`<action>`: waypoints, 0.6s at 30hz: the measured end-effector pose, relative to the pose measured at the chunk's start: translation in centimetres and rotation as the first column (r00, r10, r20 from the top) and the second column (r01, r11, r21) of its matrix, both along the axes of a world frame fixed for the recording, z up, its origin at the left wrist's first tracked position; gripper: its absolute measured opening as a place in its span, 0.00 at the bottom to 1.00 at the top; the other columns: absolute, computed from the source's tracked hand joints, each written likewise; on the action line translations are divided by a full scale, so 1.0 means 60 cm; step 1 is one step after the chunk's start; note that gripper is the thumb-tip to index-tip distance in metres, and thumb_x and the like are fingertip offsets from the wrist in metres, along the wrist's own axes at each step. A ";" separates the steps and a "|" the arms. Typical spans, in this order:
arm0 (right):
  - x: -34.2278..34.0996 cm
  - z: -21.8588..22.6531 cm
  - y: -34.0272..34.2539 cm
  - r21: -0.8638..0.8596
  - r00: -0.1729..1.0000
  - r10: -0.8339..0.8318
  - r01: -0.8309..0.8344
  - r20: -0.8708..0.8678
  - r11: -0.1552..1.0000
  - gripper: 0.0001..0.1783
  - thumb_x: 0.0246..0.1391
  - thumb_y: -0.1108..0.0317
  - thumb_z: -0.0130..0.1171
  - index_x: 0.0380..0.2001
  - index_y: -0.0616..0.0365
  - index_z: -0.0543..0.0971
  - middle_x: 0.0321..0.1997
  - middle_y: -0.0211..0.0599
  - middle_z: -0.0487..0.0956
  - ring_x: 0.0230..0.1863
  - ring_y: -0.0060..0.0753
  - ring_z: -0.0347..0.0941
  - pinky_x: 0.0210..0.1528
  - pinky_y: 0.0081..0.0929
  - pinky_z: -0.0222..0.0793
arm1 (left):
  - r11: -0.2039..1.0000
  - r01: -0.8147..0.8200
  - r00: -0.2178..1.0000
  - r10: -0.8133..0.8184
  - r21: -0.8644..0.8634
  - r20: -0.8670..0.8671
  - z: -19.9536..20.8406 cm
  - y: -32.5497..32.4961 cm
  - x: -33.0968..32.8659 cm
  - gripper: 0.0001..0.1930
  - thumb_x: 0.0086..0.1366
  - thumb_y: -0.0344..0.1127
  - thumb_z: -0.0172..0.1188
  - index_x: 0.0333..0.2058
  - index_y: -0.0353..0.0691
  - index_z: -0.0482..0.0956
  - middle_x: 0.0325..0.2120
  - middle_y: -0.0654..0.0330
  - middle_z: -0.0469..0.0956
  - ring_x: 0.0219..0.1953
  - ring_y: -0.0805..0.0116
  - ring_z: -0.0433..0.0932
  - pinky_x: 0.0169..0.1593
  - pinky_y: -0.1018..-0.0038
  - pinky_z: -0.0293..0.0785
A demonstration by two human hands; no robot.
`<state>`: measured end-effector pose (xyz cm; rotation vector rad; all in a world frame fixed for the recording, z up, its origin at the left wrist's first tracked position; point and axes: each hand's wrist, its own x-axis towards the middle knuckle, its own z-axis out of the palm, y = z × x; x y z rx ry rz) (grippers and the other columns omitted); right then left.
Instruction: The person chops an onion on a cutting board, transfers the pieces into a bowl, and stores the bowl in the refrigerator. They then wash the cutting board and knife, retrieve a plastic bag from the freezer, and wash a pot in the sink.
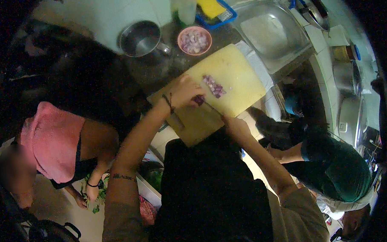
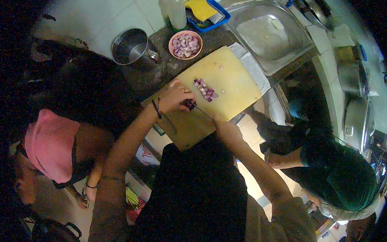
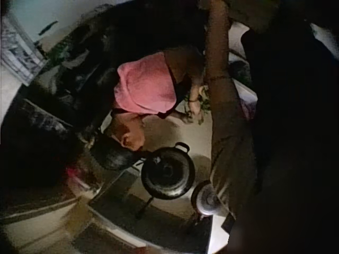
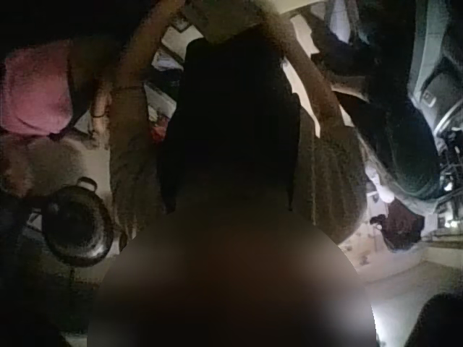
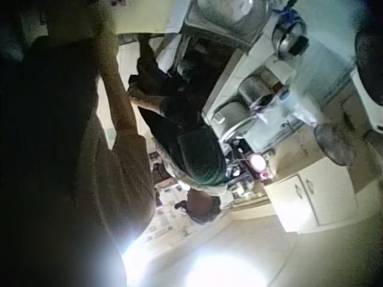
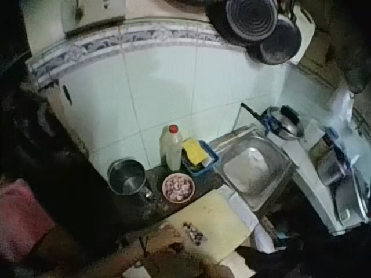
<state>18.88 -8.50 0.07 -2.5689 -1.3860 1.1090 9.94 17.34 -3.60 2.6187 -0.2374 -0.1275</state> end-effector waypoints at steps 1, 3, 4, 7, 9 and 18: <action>-0.002 0.007 -0.004 0.024 0.999 -0.013 0.014 -0.034 1.000 0.12 0.58 0.69 0.44 0.46 0.54 0.66 0.30 0.55 0.78 0.34 0.59 0.77 0.34 0.53 0.70 | 1.000 0.015 0.999 -0.015 -0.014 -0.034 0.001 0.000 -0.002 0.20 0.46 0.42 0.70 0.39 0.56 0.74 0.35 0.69 0.77 0.47 0.65 0.74 0.61 0.50 0.50; -0.004 0.020 -0.009 0.083 0.996 -0.061 0.066 -0.058 0.994 0.12 0.57 0.67 0.45 0.44 0.55 0.66 0.31 0.56 0.78 0.35 0.61 0.76 0.36 0.54 0.69 | 0.999 -0.002 1.000 0.001 -0.035 -0.030 0.002 0.001 -0.004 0.20 0.46 0.41 0.70 0.39 0.55 0.74 0.35 0.69 0.77 0.47 0.65 0.74 0.61 0.51 0.50; -0.005 0.024 -0.009 0.039 0.996 -0.063 0.065 -0.057 0.997 0.11 0.58 0.67 0.45 0.44 0.54 0.66 0.31 0.56 0.78 0.35 0.60 0.76 0.35 0.54 0.69 | 0.999 -0.011 0.999 0.010 -0.043 -0.037 0.003 0.003 -0.005 0.19 0.46 0.41 0.70 0.38 0.55 0.74 0.35 0.69 0.78 0.46 0.65 0.74 0.61 0.51 0.50; -0.011 0.020 -0.002 -0.038 0.998 -0.042 0.040 -0.046 0.998 0.12 0.58 0.68 0.44 0.46 0.53 0.65 0.31 0.56 0.79 0.34 0.59 0.77 0.34 0.53 0.70 | 1.000 -0.002 1.000 0.002 -0.031 -0.014 0.004 0.006 -0.006 0.19 0.46 0.39 0.70 0.38 0.55 0.74 0.35 0.70 0.77 0.46 0.65 0.74 0.61 0.51 0.50; -0.017 0.008 0.005 -0.048 1.000 -0.011 0.011 -0.012 0.999 0.15 0.59 0.69 0.43 0.50 0.52 0.64 0.31 0.56 0.79 0.34 0.56 0.78 0.33 0.52 0.71 | 0.997 -0.012 1.000 0.010 -0.070 -0.025 0.004 0.007 -0.008 0.19 0.46 0.38 0.70 0.38 0.55 0.74 0.35 0.70 0.78 0.46 0.65 0.75 0.61 0.51 0.50; -0.041 0.013 -0.005 -0.026 1.000 0.008 -0.007 0.018 1.000 0.17 0.56 0.73 0.45 0.50 0.51 0.64 0.31 0.55 0.79 0.34 0.58 0.77 0.34 0.51 0.72 | 0.999 -0.043 0.999 0.043 -0.015 -0.004 0.004 0.002 -0.026 0.21 0.44 0.38 0.71 0.38 0.56 0.74 0.35 0.70 0.77 0.46 0.65 0.75 0.60 0.51 0.52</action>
